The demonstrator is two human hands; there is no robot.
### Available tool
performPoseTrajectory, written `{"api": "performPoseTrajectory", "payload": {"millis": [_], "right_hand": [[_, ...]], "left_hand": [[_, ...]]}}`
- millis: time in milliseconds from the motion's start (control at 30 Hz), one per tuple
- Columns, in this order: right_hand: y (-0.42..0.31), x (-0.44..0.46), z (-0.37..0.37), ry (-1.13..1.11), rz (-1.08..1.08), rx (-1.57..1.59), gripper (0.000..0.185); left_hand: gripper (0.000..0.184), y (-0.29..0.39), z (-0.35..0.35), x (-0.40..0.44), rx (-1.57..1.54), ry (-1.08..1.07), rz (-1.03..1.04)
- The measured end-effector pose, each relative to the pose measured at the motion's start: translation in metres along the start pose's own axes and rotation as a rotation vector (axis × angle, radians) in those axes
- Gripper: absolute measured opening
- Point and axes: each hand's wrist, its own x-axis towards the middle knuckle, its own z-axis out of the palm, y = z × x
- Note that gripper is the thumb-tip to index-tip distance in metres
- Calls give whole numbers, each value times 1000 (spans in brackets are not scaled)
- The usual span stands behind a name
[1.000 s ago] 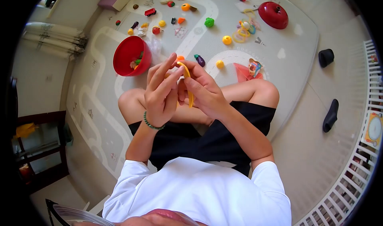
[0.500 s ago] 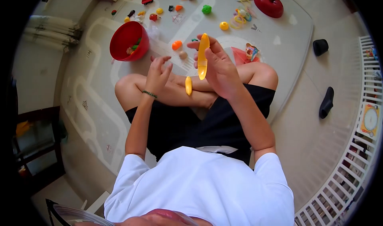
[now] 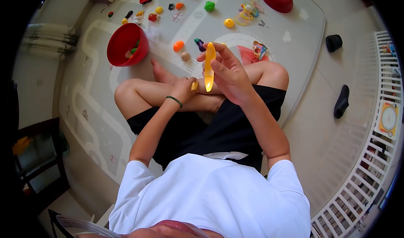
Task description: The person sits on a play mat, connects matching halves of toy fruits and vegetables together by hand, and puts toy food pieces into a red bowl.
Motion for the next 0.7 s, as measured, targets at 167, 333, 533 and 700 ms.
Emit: {"api": "performPoseTrajectory", "payload": {"millis": [167, 333, 533, 700], "right_hand": [[-2, 0, -5, 54, -28, -87, 45], [-10, -3, 4, 27, -231, -467, 43], [-3, -6, 36, -1, -292, -613, 47], [-1, -3, 42, 42, -406, -793, 47]], "left_hand": [[37, -1, -4, 0, -252, -15, -57], [49, 31, -88, -23, -1635, -317, 5], [54, 76, -127, -56, -1938, -103, 340], [52, 88, -137, -64, -1931, 3, 261]]}}
